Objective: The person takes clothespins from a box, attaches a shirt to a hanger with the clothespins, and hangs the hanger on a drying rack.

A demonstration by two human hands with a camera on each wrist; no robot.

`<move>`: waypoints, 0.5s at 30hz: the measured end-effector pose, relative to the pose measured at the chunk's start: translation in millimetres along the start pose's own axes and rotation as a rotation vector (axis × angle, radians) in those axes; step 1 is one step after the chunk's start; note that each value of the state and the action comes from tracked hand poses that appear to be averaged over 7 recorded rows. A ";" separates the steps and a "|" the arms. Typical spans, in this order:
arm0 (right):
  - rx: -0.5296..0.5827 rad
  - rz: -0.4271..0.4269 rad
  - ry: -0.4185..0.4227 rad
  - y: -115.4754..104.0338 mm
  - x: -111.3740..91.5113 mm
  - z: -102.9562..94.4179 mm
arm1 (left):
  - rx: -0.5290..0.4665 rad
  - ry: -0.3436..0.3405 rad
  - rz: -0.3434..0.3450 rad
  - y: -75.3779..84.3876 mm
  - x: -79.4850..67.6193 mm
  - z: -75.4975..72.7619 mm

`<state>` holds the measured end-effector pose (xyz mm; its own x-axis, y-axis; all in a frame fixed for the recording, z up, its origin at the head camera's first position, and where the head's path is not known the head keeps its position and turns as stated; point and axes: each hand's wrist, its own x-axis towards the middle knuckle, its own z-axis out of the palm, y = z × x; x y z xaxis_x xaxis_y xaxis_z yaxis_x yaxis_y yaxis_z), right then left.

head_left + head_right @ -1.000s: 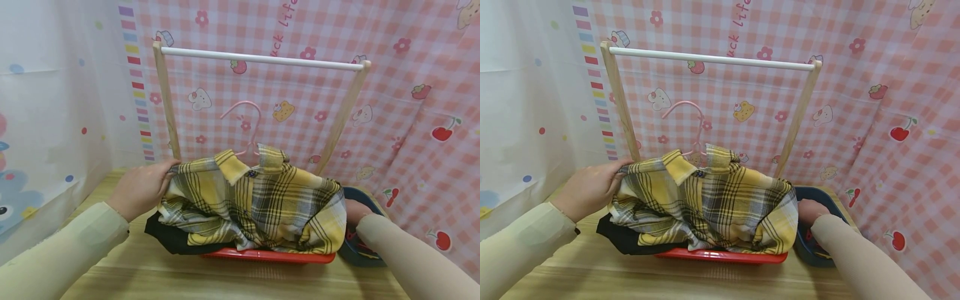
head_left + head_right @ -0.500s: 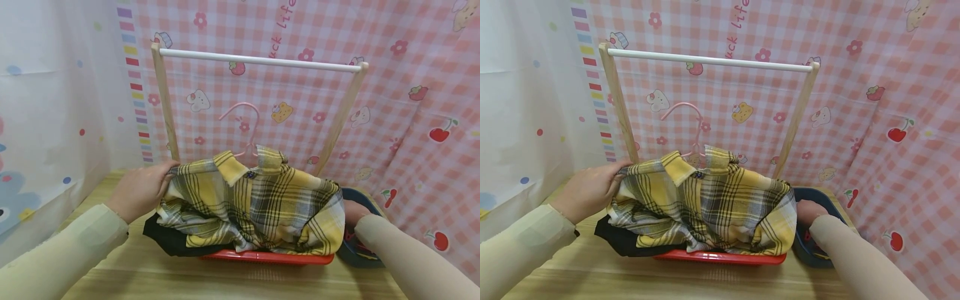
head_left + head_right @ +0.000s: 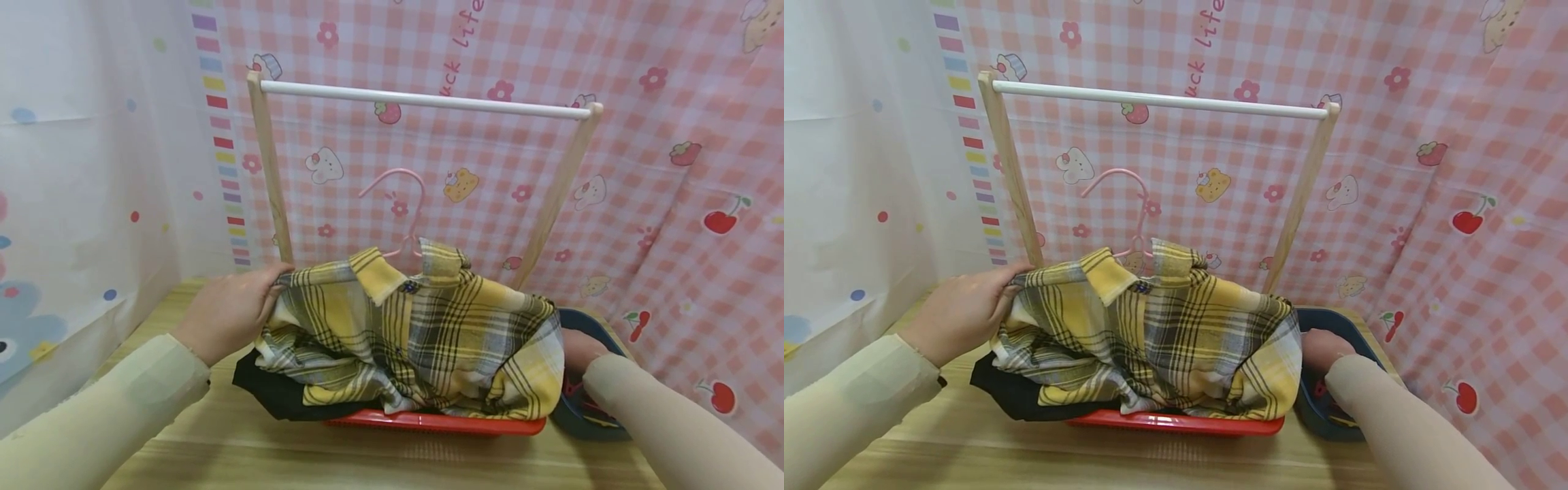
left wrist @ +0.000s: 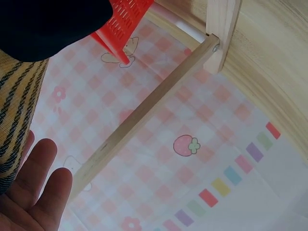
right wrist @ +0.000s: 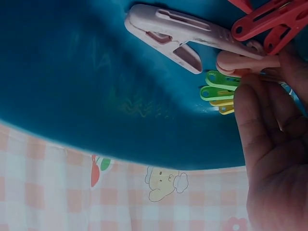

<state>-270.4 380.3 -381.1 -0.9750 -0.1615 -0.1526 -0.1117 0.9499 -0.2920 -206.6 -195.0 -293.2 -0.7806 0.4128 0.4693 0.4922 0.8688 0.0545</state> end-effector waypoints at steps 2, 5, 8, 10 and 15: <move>-0.003 -0.005 -0.009 2.6 1.1 0.5 | 0.003 -0.001 0.000 -0.3 0.5 0.1; 0.002 -0.027 -0.011 5.5 2.9 1.8 | 0.003 -0.005 -0.003 -0.1 0.5 0.2; -0.034 -0.120 -0.004 8.9 5.3 4.3 | 0.006 -0.005 -0.002 0.5 0.1 0.0; -0.069 -0.184 0.009 10.6 6.2 6.0 | 0.011 -0.003 0.000 0.5 0.2 -0.1; -0.153 -0.267 0.029 14.2 3.8 8.7 | 0.011 -0.003 -0.002 1.1 0.4 0.0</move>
<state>-274.0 390.8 -394.1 -0.9121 -0.4054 -0.0618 -0.3902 0.9044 -0.1726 -206.4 -193.9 -293.0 -0.7828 0.4114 0.4669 0.4860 0.8728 0.0457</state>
